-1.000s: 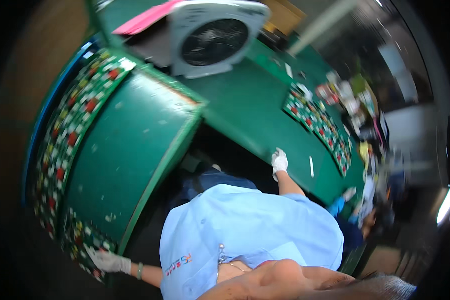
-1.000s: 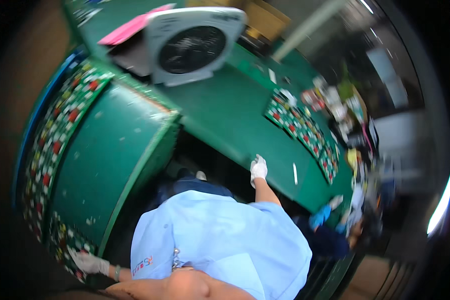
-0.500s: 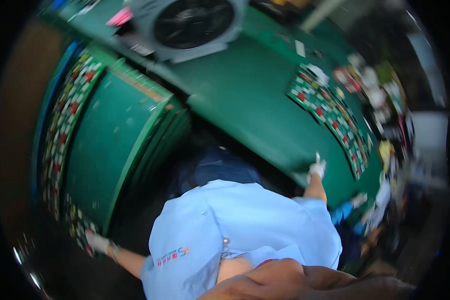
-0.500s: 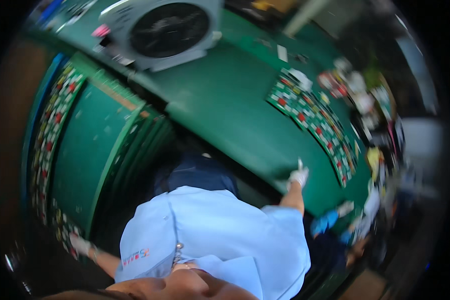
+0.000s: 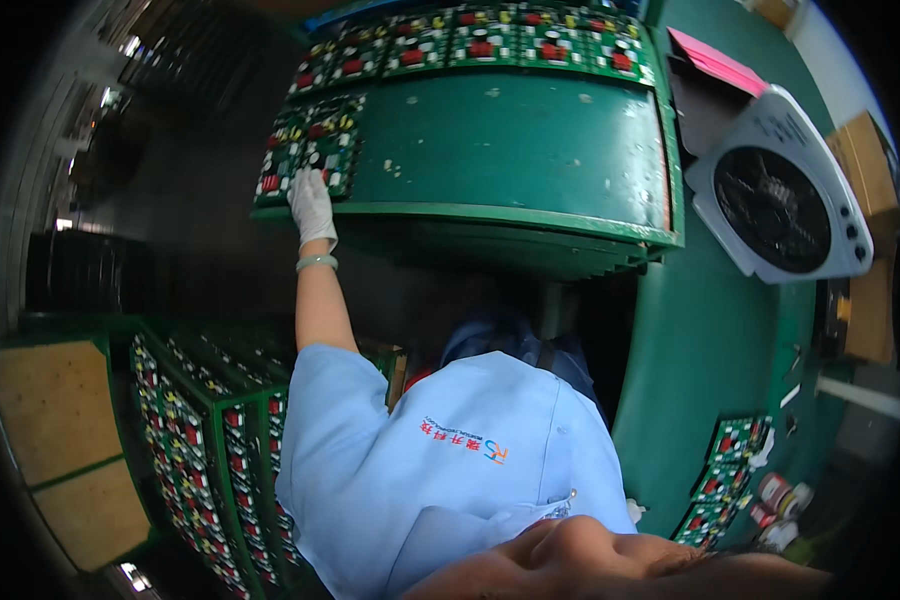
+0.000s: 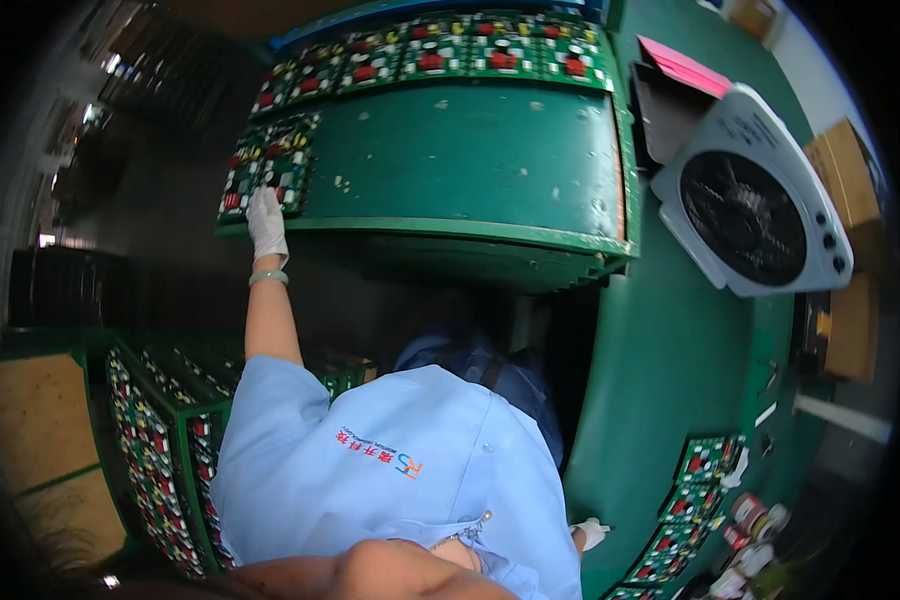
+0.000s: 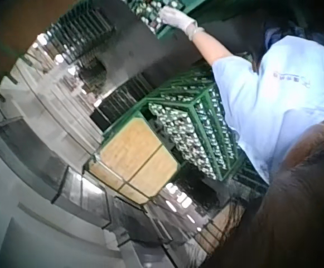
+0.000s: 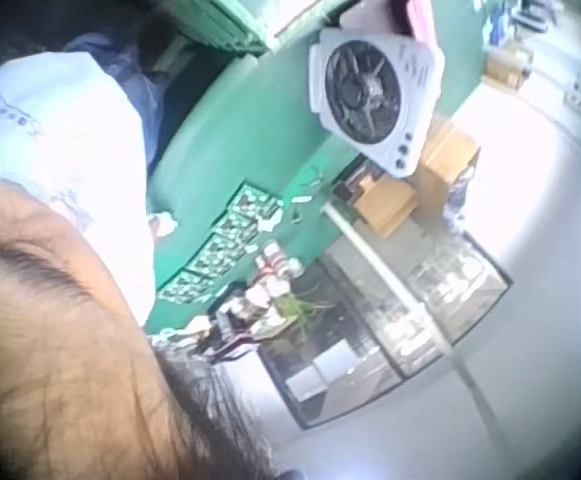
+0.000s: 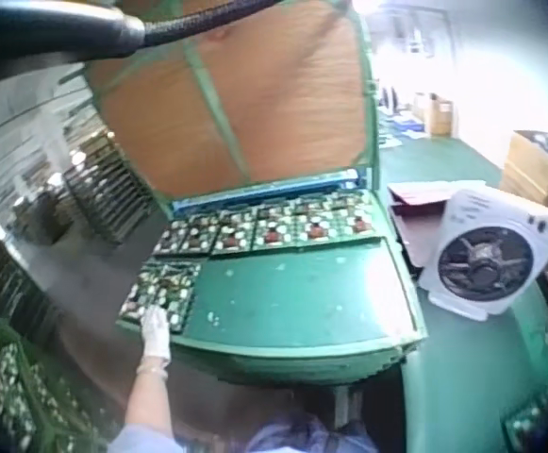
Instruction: The person picks up green circuit boards from a workbench, turns them over to inspect both sides, and wipes the surface with a small cloth. The person handles the boards one at a time, placing them back on the table or into a nearby rack after inspection.
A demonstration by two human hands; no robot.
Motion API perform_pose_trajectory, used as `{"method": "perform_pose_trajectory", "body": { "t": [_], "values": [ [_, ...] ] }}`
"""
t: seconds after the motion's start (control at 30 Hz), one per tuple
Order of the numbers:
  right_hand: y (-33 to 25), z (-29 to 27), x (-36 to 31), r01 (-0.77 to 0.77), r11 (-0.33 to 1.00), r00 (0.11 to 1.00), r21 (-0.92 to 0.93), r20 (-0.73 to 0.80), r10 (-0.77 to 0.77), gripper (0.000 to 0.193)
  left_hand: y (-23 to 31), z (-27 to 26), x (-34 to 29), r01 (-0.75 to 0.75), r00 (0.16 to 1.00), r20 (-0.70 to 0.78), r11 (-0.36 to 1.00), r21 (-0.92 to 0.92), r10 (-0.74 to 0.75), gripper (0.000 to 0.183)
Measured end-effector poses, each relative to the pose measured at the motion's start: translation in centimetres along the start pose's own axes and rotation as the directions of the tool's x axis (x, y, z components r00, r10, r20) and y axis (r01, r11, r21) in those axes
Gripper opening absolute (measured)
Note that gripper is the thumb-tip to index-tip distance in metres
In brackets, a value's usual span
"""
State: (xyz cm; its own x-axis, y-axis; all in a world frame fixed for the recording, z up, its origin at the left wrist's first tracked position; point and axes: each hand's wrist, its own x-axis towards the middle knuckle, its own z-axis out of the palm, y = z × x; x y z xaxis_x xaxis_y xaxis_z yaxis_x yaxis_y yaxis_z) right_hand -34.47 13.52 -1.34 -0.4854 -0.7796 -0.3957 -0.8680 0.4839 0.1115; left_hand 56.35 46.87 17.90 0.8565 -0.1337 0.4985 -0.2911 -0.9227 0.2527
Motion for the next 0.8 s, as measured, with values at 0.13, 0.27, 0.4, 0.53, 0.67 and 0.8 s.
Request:
{"method": "perform_pose_trajectory", "body": {
  "t": [0.13, 0.27, 0.4, 0.53, 0.67, 0.8],
  "values": [
    [-7.1, 0.9, -1.1, 0.188, 0.667, 0.981, 0.721, -0.175, -0.088, 0.057, 2.9, -0.6, -0.2, -0.018, 0.998, -0.054, 0.997, -0.069, 0.015, 0.046],
    [-23.1, -7.9, -14.0, 0.083, 0.461, 0.952, 0.884, 0.066, -0.299, 0.053, 2.4, -2.1, -0.3, -0.112, 0.983, -0.141, 0.993, 0.025, 0.115, 0.043],
    [-34.0, -10.9, -22.3, 0.397, 0.155, 0.635, 0.905, -0.148, -0.758, 0.036, 3.0, -4.2, 0.4, -0.155, 0.972, -0.162, 0.983, 0.098, 0.169, 0.036],
    [-43.3, -14.7, -34.6, 0.616, -0.169, 0.104, 0.77, -0.292, -0.951, 0.035, 2.1, -3.8, 2.0, -0.299, 0.939, -0.213, 0.947, -0.114, 0.271, 0.029],
    [-50.9, -17.6, -47.3, 0.723, 0.085, 0.049, 0.685, 0.071, -0.996, 0.032, 0.7, -2.7, 3.3, -0.399, 0.915, -0.209, 0.858, -0.324, 0.346, 0.027],
    [-58.5, -16.0, -55.2, 0.811, -0.477, -0.436, 0.339, -0.194, -0.879, 0.028, 0.1, -2.5, 3.4, -0.34, 0.94, -0.163, 0.833, -0.437, 0.298, 0.026]
  ]
}}
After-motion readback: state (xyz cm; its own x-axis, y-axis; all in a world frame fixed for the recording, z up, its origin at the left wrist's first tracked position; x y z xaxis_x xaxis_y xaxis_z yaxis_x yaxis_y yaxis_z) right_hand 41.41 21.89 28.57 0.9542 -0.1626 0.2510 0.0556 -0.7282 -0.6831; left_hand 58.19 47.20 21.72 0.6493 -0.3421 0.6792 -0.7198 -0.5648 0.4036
